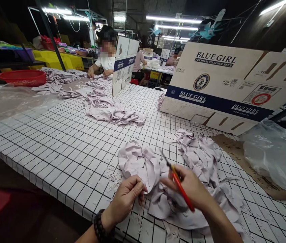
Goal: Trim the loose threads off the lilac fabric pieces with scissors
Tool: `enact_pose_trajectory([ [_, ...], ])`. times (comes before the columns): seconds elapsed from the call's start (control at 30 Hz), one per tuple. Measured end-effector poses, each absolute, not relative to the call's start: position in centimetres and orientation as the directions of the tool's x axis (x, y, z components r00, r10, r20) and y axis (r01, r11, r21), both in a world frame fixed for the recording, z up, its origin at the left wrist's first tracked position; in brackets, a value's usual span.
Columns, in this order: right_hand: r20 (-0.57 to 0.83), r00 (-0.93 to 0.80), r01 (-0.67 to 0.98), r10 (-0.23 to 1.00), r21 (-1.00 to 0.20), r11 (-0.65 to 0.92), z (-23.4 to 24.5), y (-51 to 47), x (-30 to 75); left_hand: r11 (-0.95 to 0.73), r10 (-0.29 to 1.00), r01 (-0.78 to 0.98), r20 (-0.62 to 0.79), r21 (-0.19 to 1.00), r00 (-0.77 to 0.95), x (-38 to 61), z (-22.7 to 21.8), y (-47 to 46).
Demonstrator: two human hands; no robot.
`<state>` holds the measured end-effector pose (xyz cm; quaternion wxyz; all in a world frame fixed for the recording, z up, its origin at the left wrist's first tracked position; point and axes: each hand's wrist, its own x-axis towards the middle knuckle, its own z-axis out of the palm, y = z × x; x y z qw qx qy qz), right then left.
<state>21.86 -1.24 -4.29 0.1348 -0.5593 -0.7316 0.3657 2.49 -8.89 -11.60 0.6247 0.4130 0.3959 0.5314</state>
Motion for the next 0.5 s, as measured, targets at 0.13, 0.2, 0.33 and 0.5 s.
enact_pose_trajectory([
  [0.13,-0.158,-0.251,0.821,0.955,-0.557,0.124,-4.8,3.7,17.3,0.099,0.993,-0.288,-0.074,0.952,0.095,2.8,-12.4,-9.1],
  [0.2,-0.163,-0.273,0.840,0.948,-0.520,0.152,-6.2,5.6,14.5,0.095,0.994,-0.248,-0.078,0.964,0.078,2.8,-12.4,-9.3],
  [0.33,-0.243,-0.276,0.864,0.930,-0.486,0.130,-8.2,8.3,11.4,0.051,0.998,-0.089,-0.048,0.995,0.036,1.4,-11.6,-9.3],
  [0.5,-0.301,-0.236,0.838,0.924,-0.544,0.037,-6.8,11.2,13.4,-0.084,0.973,0.296,0.142,0.951,-0.182,-3.0,-9.6,-7.2],
])
